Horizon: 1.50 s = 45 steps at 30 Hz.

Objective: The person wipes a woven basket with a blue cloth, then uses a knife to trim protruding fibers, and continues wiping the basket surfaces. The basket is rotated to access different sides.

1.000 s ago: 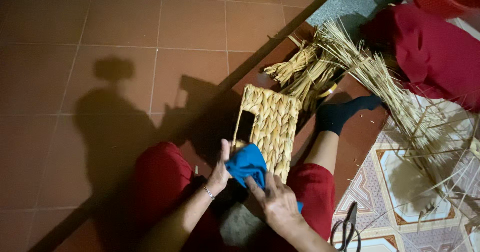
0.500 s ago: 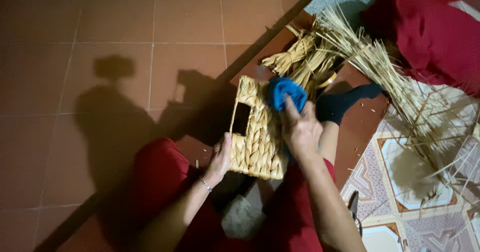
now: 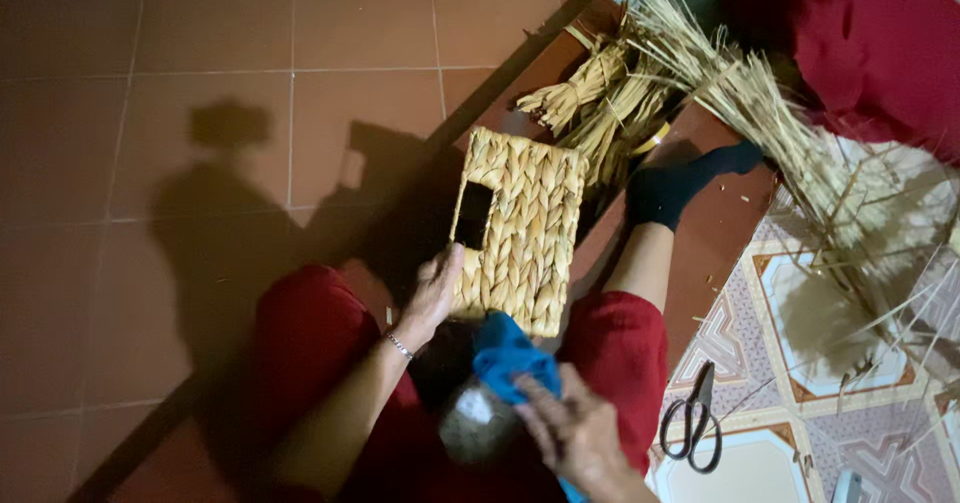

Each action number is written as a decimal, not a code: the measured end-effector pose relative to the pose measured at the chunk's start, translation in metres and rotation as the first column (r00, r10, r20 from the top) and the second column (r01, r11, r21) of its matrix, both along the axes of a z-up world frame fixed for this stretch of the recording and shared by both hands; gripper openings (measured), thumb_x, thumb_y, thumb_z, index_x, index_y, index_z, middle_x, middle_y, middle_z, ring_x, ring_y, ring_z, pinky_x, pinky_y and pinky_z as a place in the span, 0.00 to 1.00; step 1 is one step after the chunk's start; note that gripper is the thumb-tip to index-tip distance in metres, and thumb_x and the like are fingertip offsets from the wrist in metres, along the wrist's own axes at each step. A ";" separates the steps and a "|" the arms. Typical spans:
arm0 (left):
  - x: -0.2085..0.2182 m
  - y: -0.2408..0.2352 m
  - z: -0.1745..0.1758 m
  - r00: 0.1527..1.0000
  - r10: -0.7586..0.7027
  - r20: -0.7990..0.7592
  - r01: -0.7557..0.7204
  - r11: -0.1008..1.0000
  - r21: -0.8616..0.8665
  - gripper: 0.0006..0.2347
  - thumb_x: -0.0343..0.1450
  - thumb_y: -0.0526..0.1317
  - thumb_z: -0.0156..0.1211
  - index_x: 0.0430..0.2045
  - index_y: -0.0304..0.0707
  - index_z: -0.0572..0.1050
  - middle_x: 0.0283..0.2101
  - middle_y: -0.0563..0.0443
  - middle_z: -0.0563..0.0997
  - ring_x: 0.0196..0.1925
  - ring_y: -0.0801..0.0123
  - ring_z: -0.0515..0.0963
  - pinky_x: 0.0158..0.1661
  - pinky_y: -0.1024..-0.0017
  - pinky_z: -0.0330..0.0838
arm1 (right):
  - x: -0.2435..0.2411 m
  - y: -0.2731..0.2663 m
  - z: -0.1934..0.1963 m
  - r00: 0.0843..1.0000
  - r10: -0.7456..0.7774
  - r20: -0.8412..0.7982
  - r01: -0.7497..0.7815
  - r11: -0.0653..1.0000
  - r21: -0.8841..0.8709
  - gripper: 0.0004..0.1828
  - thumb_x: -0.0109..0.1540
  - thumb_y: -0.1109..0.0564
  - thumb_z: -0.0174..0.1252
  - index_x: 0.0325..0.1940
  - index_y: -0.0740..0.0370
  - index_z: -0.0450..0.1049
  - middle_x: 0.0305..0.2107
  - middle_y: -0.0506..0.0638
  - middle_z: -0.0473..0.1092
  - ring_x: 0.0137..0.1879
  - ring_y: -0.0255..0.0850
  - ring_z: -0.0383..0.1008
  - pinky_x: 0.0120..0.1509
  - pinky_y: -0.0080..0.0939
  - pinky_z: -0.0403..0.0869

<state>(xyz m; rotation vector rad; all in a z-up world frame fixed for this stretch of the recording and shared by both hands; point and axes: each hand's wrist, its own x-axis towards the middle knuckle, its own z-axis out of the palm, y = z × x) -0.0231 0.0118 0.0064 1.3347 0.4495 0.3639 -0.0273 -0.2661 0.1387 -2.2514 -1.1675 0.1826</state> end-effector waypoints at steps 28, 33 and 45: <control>0.039 0.030 0.063 0.942 -0.138 -0.305 0.153 0.988 0.028 0.20 0.78 0.54 0.47 0.30 0.35 0.74 0.19 0.54 0.71 0.16 0.75 0.69 0.18 0.75 0.66 | 0.028 0.029 -0.002 0.906 -0.184 0.381 0.128 0.977 0.168 0.26 0.50 0.60 0.71 0.53 0.57 0.78 0.30 0.57 0.64 0.31 0.52 0.71 0.30 0.51 0.72; 0.034 0.029 0.059 0.945 -0.165 -0.282 0.175 0.984 0.012 0.21 0.77 0.56 0.45 0.28 0.36 0.73 0.18 0.54 0.72 0.16 0.75 0.71 0.18 0.76 0.67 | 0.079 0.053 0.024 0.831 -0.357 0.426 0.282 0.931 0.230 0.29 0.55 0.60 0.70 0.61 0.50 0.76 0.39 0.59 0.67 0.35 0.55 0.73 0.32 0.52 0.73; 0.049 0.029 0.060 0.968 -0.100 -0.232 0.090 0.995 -0.053 0.24 0.77 0.59 0.43 0.26 0.34 0.71 0.15 0.50 0.72 0.13 0.73 0.70 0.15 0.74 0.67 | -0.015 0.025 -0.006 0.918 0.083 0.387 -0.039 0.992 -0.121 0.37 0.48 0.65 0.57 0.63 0.53 0.75 0.46 0.69 0.67 0.41 0.58 0.74 0.34 0.51 0.78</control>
